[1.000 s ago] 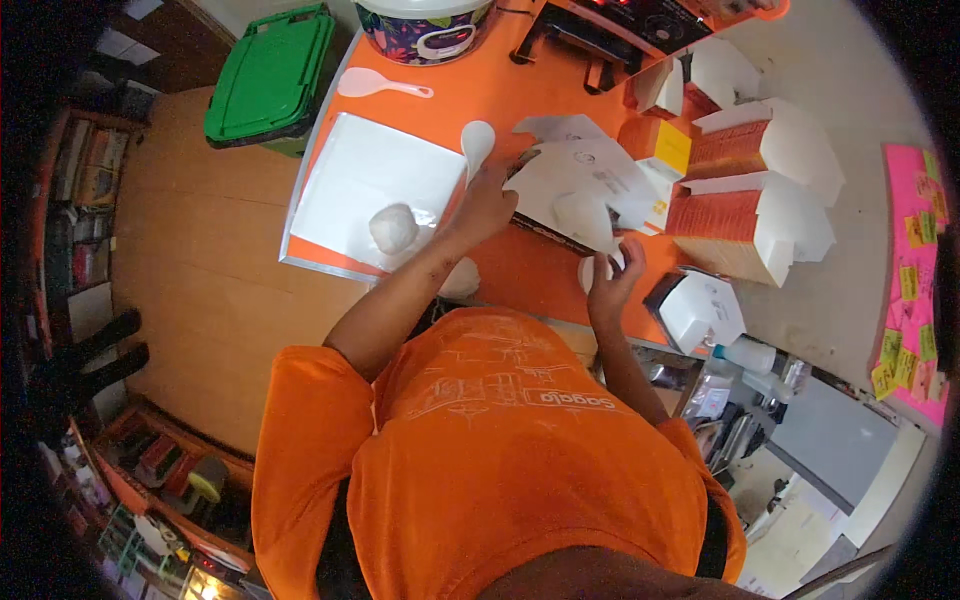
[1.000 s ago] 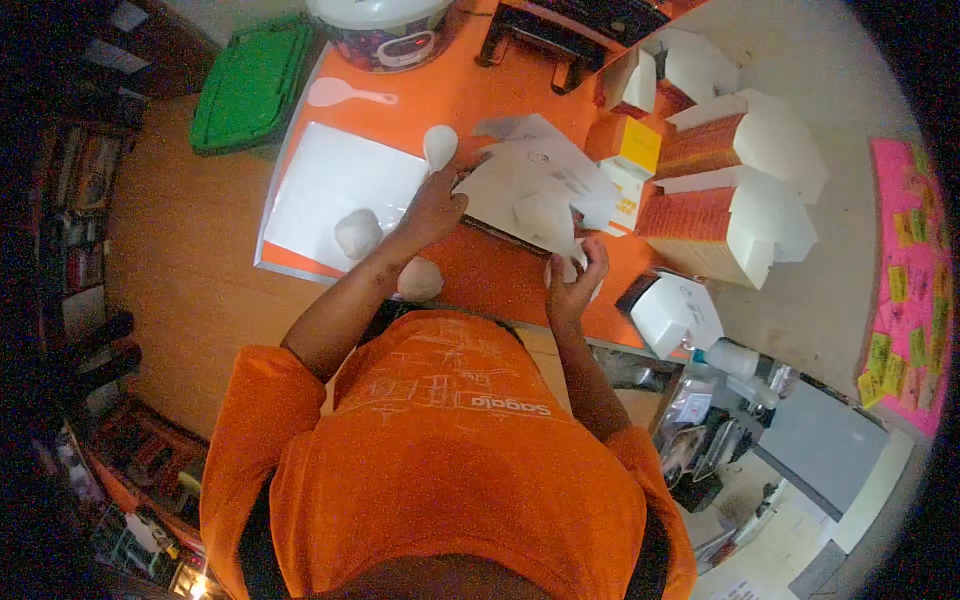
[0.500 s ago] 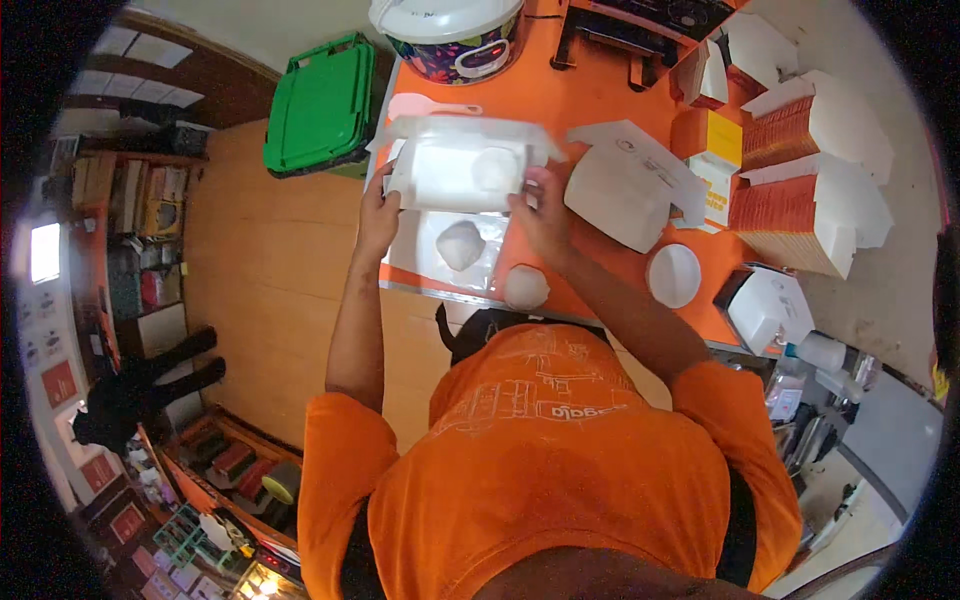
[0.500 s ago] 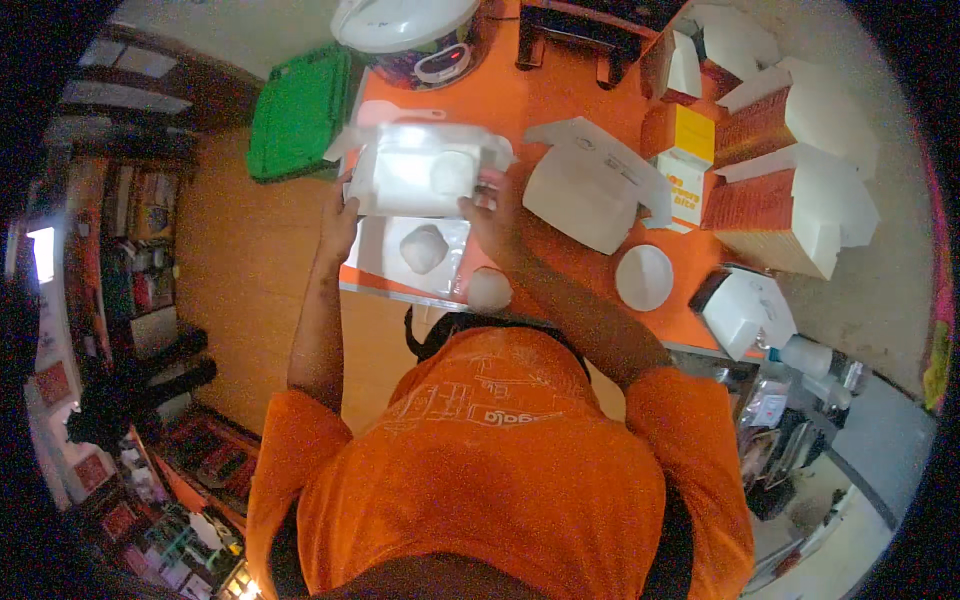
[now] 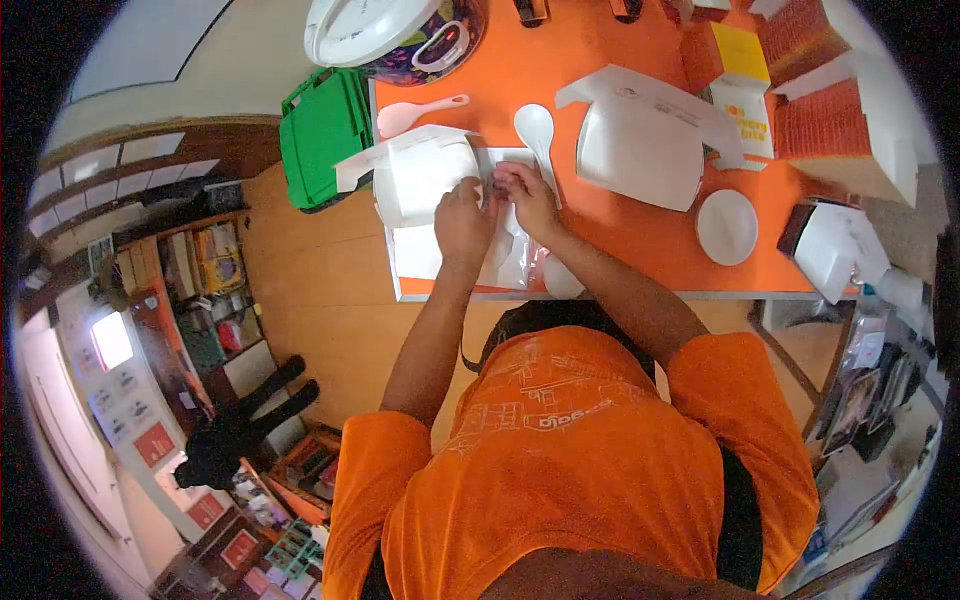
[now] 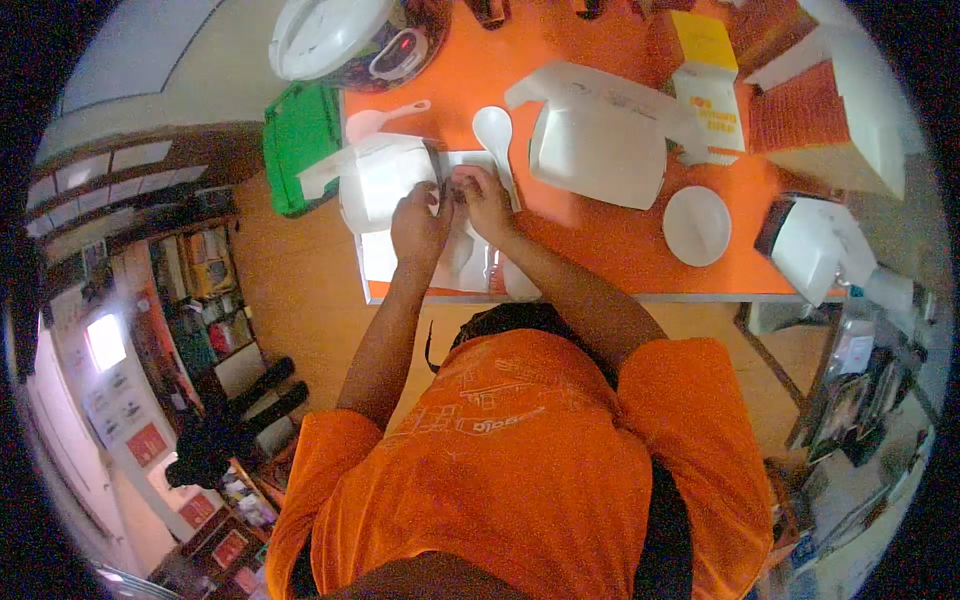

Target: The person organizes food boxes on a counter and places fried chicken pieces into them using a knife to cut the chicken on a cutting board.

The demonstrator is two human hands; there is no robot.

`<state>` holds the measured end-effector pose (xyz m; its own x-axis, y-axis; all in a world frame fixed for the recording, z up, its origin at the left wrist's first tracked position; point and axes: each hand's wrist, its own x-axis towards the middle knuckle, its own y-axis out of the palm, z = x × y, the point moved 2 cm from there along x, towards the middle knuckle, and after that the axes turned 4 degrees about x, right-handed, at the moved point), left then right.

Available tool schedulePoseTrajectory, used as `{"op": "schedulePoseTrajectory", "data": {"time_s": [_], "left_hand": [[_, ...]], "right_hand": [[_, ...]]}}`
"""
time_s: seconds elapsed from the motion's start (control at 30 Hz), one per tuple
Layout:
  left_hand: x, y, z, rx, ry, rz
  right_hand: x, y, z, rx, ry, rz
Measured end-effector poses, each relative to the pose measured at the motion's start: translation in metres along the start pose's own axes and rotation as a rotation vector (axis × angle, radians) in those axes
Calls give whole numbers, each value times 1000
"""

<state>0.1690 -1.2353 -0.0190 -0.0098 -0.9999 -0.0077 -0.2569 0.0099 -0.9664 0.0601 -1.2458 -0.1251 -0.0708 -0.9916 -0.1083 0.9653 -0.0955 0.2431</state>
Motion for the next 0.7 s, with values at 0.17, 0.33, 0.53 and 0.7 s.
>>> {"op": "schedulePoseTrajectory", "data": {"time_s": [0.17, 0.33, 0.53, 0.7], "left_hand": [[0, 16, 2, -19, 5, -24], [-13, 19, -4, -24, 13, -98], [-19, 16, 0, -157, -88, -235], [-10, 18, -2, -96, -59, -275]], "right_hand": [[31, 4, 43, -481, -447, 200], [48, 0, 47, -605, -320, 438], [60, -1, 59, -984, -509, 631], [59, 5, 60, -1034, -490, 752]]}}
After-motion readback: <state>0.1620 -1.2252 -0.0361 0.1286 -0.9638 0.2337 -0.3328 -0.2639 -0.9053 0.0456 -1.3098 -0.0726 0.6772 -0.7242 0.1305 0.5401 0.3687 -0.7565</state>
